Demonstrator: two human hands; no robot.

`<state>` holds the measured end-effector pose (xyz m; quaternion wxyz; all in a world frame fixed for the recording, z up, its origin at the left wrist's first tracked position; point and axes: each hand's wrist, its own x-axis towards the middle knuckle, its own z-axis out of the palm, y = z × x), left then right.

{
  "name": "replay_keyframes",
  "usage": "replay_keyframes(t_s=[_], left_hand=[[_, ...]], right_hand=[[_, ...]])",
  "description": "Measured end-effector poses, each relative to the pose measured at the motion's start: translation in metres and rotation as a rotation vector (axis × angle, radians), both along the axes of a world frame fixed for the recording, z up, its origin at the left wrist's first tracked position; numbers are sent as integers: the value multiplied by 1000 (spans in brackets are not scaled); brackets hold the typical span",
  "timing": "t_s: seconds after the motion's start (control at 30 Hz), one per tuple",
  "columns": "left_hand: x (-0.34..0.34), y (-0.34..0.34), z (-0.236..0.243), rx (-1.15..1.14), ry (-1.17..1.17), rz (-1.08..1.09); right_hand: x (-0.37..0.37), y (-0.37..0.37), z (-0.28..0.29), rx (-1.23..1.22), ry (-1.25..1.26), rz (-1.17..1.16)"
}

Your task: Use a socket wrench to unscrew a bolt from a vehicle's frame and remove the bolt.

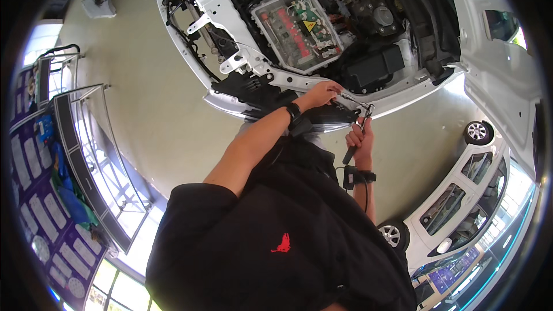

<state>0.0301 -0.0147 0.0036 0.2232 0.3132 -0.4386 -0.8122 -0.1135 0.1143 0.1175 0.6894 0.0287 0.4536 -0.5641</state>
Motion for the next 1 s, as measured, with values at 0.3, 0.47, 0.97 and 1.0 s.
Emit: replay_keyframes(t_s=[0.3,0.47,0.97,1.0], left_hand=[[10,3,13,223,174,-33],[13,10,1,286,164,56],[20,13,1,402,140,213],[24,10,-2,400,137,204]], right_hand=[[6,4,-13,22,-1,-53],[18,6,-15,3,42,-12],[38,23,-21,-184,-38,-109],[38,25,-22,-194,-12,-126]])
